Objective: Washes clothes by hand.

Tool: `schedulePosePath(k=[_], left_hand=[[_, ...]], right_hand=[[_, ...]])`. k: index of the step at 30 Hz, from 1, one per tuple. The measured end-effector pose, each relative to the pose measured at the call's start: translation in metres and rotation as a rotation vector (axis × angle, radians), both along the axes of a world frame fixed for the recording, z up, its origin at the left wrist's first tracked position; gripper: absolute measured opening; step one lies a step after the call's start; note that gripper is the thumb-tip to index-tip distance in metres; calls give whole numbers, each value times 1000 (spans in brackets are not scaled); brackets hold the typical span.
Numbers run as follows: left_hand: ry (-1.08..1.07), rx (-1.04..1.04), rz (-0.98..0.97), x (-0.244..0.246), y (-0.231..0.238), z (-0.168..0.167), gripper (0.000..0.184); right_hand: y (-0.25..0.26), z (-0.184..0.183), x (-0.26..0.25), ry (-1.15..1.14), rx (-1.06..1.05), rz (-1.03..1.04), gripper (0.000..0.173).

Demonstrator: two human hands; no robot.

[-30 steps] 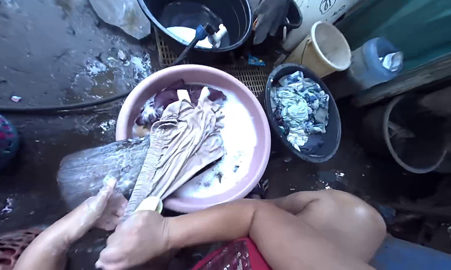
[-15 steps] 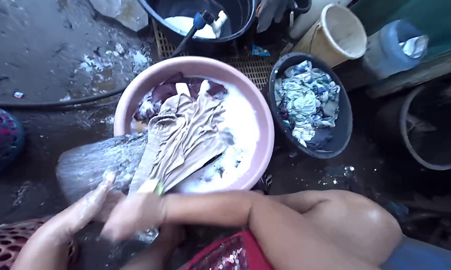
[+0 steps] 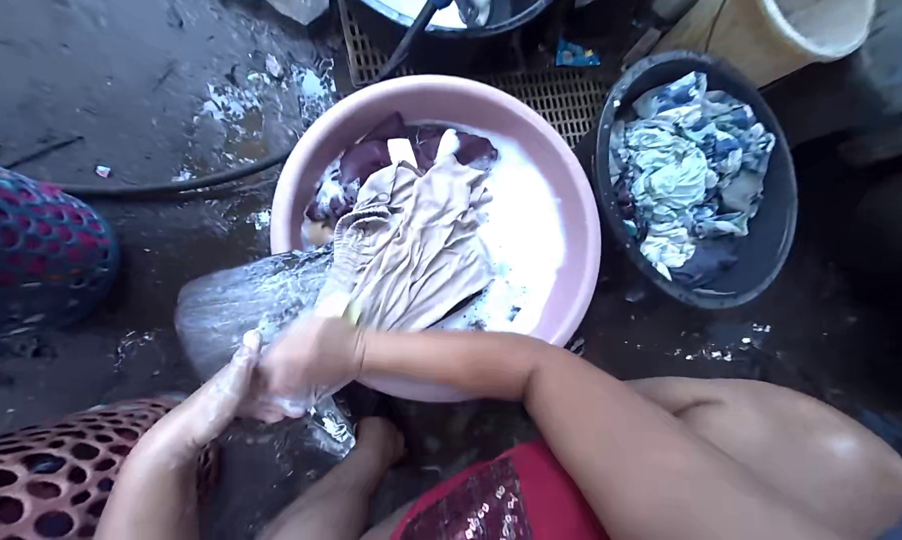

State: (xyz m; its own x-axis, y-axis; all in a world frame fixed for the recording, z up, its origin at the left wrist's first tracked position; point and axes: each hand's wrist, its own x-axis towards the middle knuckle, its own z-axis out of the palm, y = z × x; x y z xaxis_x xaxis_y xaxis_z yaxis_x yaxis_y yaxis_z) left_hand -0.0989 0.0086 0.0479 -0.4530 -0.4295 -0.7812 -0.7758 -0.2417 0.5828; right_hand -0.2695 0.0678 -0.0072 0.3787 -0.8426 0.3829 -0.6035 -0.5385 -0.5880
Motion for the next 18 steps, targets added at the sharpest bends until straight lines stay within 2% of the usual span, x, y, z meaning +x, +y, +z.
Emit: schedulePosePath(k=[2, 3, 4, 5, 6, 8, 10, 11, 13, 14, 15, 16, 17, 18], left_hand=[[-23, 104, 24, -3, -1, -1, 96], [-41, 128, 28, -5, -1, -1, 99], [-59, 144, 31, -7, -2, 0, 101], [-76, 150, 35, -9, -4, 2, 102], [-87, 156, 37, -13, -7, 3, 103], [-103, 107, 9, -18, -5, 4, 97], [-116, 13, -68, -15, -4, 4, 73], [-101, -23, -126, -9, -4, 0, 58], [-66, -20, -257, -1, -4, -8, 33], [-58, -20, -308, 0, -5, -10, 27], [-57, -23, -342, 0, -4, -11, 25], [-64, -22, -364, -1, -3, -10, 23], [-67, -19, -371, -3, -4, -9, 23], [-65, -11, -366, -5, -6, -8, 23]], right_hand=[[-50, -43, -82, 116, 14, -448, 18], [-68, -51, -118, 206, 151, -650, 26], [-78, -50, -138, 272, 288, -767, 32], [-77, -38, -136, 283, 399, -784, 33], [-65, -23, -112, 266, 414, -728, 31], [-6, -6, -27, 186, 212, -474, 22], [39, 1, 25, 13, -18, -234, 17], [44, -3, 19, -29, -78, -206, 14], [28, -33, -51, 38, -102, -377, 11], [13, -58, -101, 126, -105, -582, 13], [0, -73, -151, 237, -3, -816, 19], [-8, -75, -191, 293, 229, -1002, 29], [-15, -69, -214, 297, 441, -1097, 37], [-17, -56, -212, 268, 537, -1100, 37]])
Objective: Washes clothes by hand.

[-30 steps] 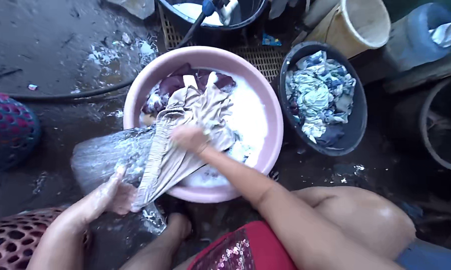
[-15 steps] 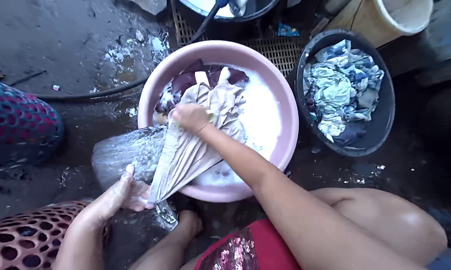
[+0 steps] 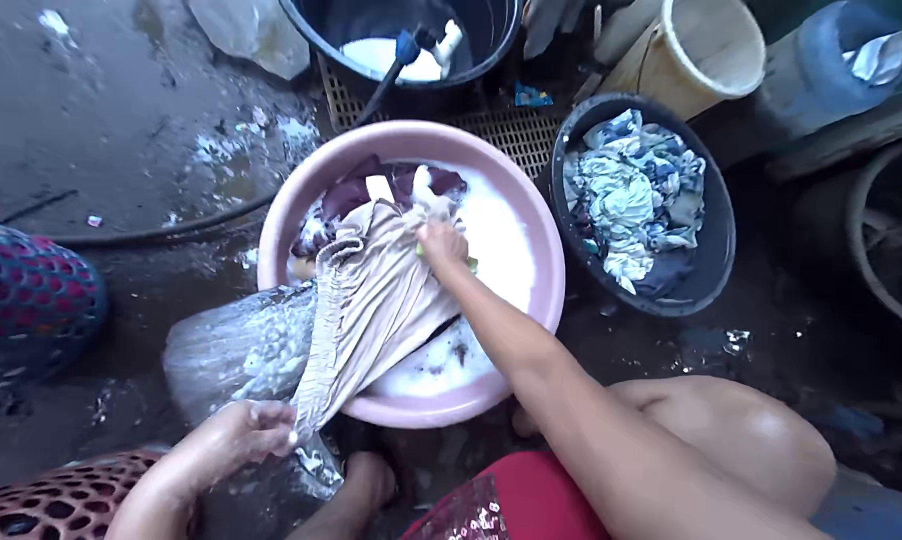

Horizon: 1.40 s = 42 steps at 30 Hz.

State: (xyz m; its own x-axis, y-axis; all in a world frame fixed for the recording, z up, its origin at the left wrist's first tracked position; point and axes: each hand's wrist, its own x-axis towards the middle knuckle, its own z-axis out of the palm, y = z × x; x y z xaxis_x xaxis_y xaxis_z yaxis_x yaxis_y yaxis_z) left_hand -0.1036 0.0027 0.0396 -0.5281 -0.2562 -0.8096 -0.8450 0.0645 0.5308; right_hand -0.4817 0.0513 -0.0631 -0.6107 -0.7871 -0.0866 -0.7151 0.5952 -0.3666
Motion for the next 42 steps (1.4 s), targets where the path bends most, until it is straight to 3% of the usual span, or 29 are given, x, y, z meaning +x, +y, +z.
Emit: schedulePosePath(k=[2, 5, 7, 9, 11, 13, 14, 15, 17, 19, 21, 22, 25, 27, 29, 32, 34, 36, 38, 39, 41, 42], left_hand=[[7, 52, 25, -3, 0, -3, 23], [115, 9, 2, 7, -3, -5, 18], [188, -38, -6, 19, -3, -10, 21], [188, -1, 15, 22, -1, -9, 25], [143, 57, 53, 21, -1, -3, 28], [103, 95, 73, 18, -4, -2, 27], [89, 113, 79, 16, -6, -2, 26], [92, 124, 77, 14, -8, -3, 24], [149, 99, 41, 16, -8, -5, 20], [235, -1, -8, 24, -7, -7, 22], [267, -38, -7, 31, -6, -9, 24], [251, 7, 26, 31, -5, -9, 23], [164, 157, 104, 24, -6, -9, 23], [142, 178, 98, 19, -7, -7, 22], [154, 159, 76, 14, -12, -6, 20], [187, 71, 52, 18, -8, -9, 24], [169, 73, 70, 22, -6, -13, 27], [117, 103, 61, 19, 0, -12, 32], [18, 103, 48, 4, 4, -2, 35], [-27, 79, 68, -4, 8, 2, 36], [-53, 7, 108, -23, 14, 3, 35], [-49, -25, 88, -31, 13, 0, 33]], right_hand=[[22, 25, 79, -33, -111, 240, 23], [72, 58, 229, -170, -518, 858, 12], [70, 60, 233, -227, -637, 1046, 12], [37, 34, 165, -139, -571, 890, 11], [-4, -6, 78, 86, -413, 453, 20], [-34, -3, 28, 55, -38, 131, 39], [-38, 9, 33, -6, 36, 129, 41], [-29, 21, 63, -34, -3, 253, 36], [20, 39, 167, -70, -313, 714, 20], [56, 66, 246, -255, -547, 1145, 15], [39, 69, 245, -314, -586, 1254, 13], [17, 57, 218, -298, -538, 1190, 11], [-57, 0, 109, 43, -425, 605, 21], [-70, 7, 79, 68, -175, 371, 31], [-37, 34, 124, -39, -226, 494, 25], [66, 60, 236, -196, -530, 1025, 11], [84, 53, 241, -194, -686, 1102, 10], [72, 35, 176, -121, -633, 882, 9], [46, -11, 83, 91, -552, 493, 15], [34, -24, 43, 171, -410, 269, 22], [22, -9, 11, 67, -51, 16, 32], [25, 8, 28, -31, 1, 32, 29]])
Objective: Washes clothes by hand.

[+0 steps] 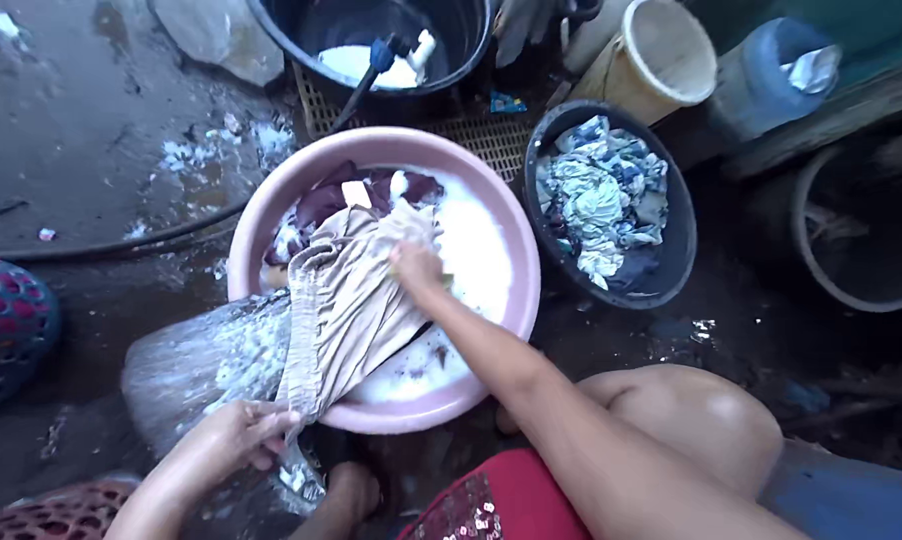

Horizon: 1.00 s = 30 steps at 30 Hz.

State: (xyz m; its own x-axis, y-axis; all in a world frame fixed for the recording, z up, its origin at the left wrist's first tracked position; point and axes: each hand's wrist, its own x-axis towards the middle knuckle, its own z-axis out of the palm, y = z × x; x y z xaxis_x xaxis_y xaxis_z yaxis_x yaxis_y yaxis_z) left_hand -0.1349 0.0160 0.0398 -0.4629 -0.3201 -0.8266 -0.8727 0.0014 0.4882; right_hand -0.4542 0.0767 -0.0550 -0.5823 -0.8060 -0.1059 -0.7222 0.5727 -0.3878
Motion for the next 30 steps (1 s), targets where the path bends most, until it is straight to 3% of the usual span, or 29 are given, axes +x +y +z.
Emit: schedulePosePath(k=[2, 3, 5, 8, 9, 11, 12, 13, 15, 17, 19, 21, 24, 26, 28, 30], left_hand=[[9, -98, -107, -14, -1, -10, 25], [13, -157, -163, -17, -1, -14, 20], [128, -277, -218, -13, -1, -20, 16], [582, -375, -33, 10, 0, -37, 14], [710, -297, 108, 14, 4, -38, 4], [870, -76, 373, 14, 8, -32, 17], [905, 14, 449, 14, 6, -30, 18], [904, 72, 491, 15, 2, -29, 18], [767, 90, 503, 19, 0, -29, 19], [534, 63, 367, 30, -2, -16, 24], [326, 8, 251, 36, -6, 3, 23], [258, -71, 225, 47, -4, -1, 23], [230, -103, 100, 42, -6, -2, 40], [226, -89, 1, 33, -8, -3, 39], [235, -90, -95, 25, -17, -14, 32], [242, -93, -168, 22, -18, -18, 26]], right_hand=[[27, 24, 87, -47, -191, 245, 17], [43, 29, 133, -22, -387, 407, 12], [62, 28, 166, -41, -675, 605, 15], [64, -4, 72, 59, -449, 369, 14], [60, -16, 30, 65, -292, 206, 21], [45, -16, -31, -38, 49, -102, 36], [38, -8, -39, -103, 73, -193, 37], [35, 7, -24, -132, -29, -179, 33], [38, 46, 60, -140, -321, 56, 18], [47, 76, 165, -147, -690, 434, 9], [44, 80, 213, -180, -877, 693, 14], [34, 53, 178, -175, -684, 659, 15], [-2, -15, 25, 47, -349, 209, 22], [-13, -18, -35, -5, -26, -69, 35], [-5, 11, 9, -76, -104, -14, 26], [15, 41, 117, -92, -414, 306, 12]])
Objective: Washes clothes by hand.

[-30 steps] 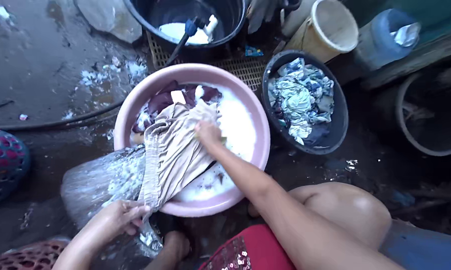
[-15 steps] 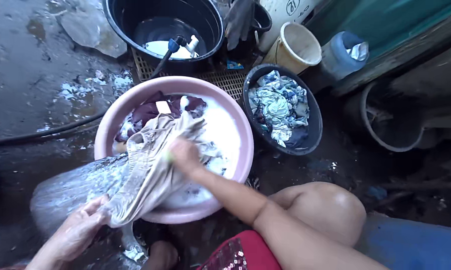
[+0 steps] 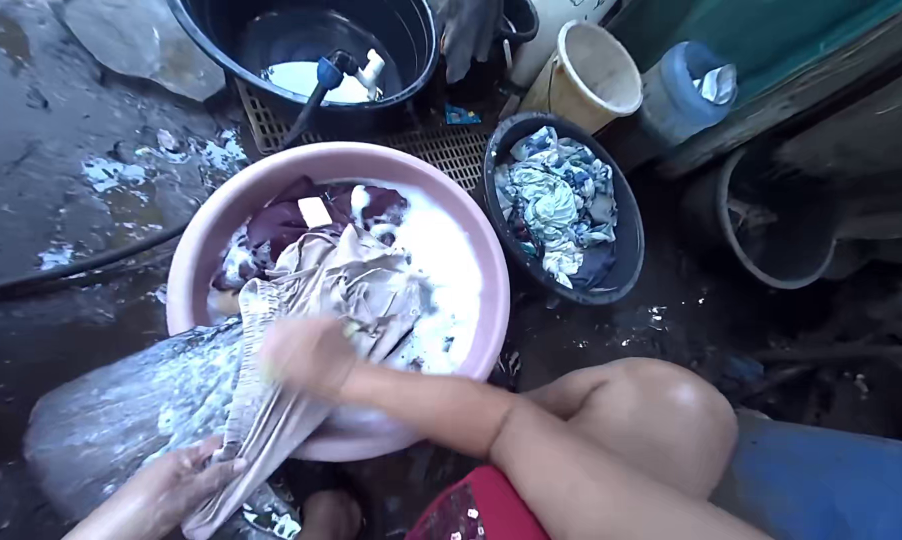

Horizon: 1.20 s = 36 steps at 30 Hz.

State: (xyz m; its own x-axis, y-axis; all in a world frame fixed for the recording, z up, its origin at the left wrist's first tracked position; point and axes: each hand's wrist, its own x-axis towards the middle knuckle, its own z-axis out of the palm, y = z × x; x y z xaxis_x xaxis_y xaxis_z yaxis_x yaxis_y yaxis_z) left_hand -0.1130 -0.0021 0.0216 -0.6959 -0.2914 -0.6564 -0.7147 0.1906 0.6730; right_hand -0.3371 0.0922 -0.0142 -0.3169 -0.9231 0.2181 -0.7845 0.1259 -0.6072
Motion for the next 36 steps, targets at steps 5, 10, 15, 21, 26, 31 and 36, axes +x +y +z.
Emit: schedulePosePath(k=[5, 10, 15, 21, 26, 31, 36], left_hand=[[-141, -12, 47, 3, 7, 26, 28], [-161, -38, 81, -5, 3, 19, 34], [106, -192, 287, -25, 5, -2, 32], [715, 377, 1187, -2, 4, -26, 25], [268, -5, 777, 9, 13, -21, 38], [-61, -224, 249, 14, 7, -7, 61], [-59, -183, 180, 15, 3, -5, 58]], right_hand=[[-21, -20, 15, 21, -260, 386, 8], [-58, -19, -192, -103, 730, -456, 46], [-24, -37, -168, -242, 891, -244, 63], [27, -32, -163, -81, 1014, 285, 34], [47, 41, -55, -148, 837, 365, 49], [34, 30, 70, -97, -320, 374, 14], [19, -65, -138, 177, 304, -303, 27]])
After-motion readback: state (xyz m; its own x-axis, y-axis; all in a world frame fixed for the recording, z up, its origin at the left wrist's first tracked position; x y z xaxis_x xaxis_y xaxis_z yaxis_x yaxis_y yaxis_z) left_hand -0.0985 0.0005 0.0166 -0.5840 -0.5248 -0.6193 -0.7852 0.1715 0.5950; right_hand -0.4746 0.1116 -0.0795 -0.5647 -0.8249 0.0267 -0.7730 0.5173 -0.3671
